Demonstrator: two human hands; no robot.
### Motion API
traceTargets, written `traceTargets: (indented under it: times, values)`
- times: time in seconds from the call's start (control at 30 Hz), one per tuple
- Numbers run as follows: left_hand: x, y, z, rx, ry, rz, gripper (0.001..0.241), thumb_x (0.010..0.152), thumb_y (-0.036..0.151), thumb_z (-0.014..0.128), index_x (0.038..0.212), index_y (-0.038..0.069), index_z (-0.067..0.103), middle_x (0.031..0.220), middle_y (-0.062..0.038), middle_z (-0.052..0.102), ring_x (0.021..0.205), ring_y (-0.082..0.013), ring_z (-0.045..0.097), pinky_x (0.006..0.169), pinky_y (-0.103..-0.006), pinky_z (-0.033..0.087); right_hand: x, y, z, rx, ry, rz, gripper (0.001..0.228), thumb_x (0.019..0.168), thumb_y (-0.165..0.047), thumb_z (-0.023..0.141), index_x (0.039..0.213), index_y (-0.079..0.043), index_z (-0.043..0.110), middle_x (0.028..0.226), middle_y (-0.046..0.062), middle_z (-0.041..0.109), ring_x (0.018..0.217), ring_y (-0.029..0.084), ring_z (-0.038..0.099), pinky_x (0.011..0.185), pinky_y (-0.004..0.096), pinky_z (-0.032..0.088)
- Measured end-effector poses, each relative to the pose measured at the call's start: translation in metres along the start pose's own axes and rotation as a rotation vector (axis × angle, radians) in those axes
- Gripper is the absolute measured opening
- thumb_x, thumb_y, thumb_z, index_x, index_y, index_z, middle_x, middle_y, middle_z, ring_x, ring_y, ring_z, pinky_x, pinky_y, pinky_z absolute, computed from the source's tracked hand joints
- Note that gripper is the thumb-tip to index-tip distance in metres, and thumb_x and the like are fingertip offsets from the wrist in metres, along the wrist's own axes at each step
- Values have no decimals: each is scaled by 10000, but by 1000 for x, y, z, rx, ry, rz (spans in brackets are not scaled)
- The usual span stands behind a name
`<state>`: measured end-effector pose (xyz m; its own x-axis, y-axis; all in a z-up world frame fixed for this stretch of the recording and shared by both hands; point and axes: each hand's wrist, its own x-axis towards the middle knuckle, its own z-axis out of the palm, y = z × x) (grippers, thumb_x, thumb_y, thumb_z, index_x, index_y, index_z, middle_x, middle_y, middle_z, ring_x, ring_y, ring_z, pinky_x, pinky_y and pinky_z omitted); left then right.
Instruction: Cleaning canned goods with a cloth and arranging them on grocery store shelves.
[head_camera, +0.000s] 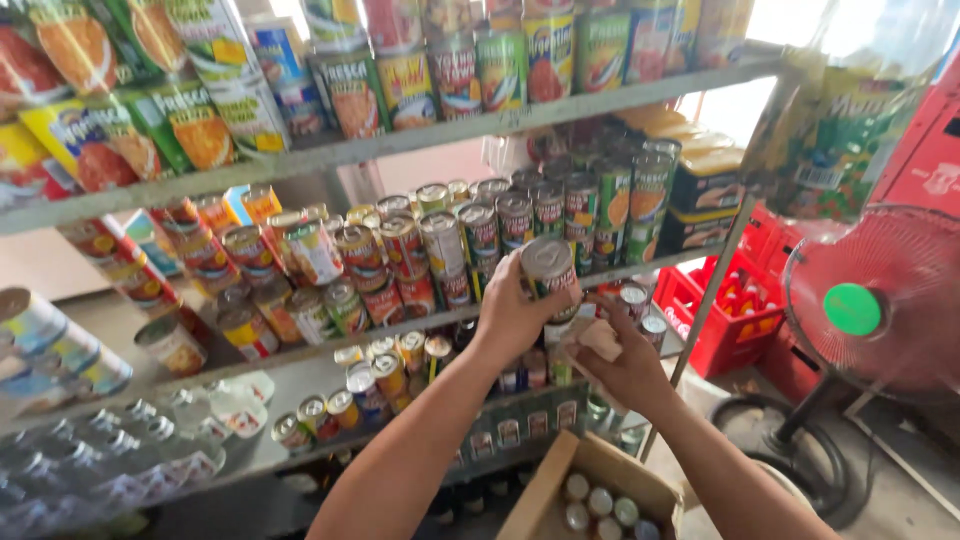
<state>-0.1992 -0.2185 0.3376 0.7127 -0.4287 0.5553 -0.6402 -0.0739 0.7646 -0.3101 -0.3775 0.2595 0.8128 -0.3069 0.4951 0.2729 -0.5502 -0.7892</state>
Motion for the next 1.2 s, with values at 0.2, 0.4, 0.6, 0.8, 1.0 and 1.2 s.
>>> traceTargets:
  times: [0.2,0.4,0.6,0.8,1.0,1.2]
  values:
    - [93,-11,12,4,32,104,927,696,392,887,1453,47,480,1206,-125,719,1088,-247,696,905,-375,538,63,-32,-8,-566,53,-175,1026,726,-214,845,1588,-224,288,1448,92,520,1140,390,656,797,471,583]
    - [142,-26,30,38,41,288,872,697,280,907,1441,42,520,1294,-150,674,1169,-302,678,969,-381,537,105,-28,-19,-880,-7,-220,1117,634,-229,882,1596,-263,316,1667,91,217,1060,375,670,739,469,586]
    - [171,-35,48,104,76,262,886,692,320,914,1427,15,526,1330,-170,621,1200,-340,638,988,-407,522,140,8,-17,-829,42,-195,996,707,-228,824,1565,-236,318,1699,65,229,1094,349,697,776,441,603]
    - [193,-47,58,131,131,218,940,681,350,905,1443,-14,492,1315,-215,646,1189,-360,648,989,-422,521,151,7,-13,-679,93,-213,971,767,-374,844,1576,-223,330,1639,68,277,1150,416,642,820,472,579]
    - [203,-48,64,138,153,151,917,681,378,890,1452,60,509,1266,-205,686,1157,-380,665,957,-449,529,158,19,-11,-639,13,-144,976,765,-371,807,1574,-176,296,1666,65,276,1121,359,677,823,470,579]
    - [211,-41,68,211,80,34,900,673,445,881,1418,104,508,1225,-180,707,1127,-370,681,932,-457,535,158,30,-10,-664,16,-155,873,780,-388,823,1514,-201,389,1675,94,287,1161,339,673,856,460,583]
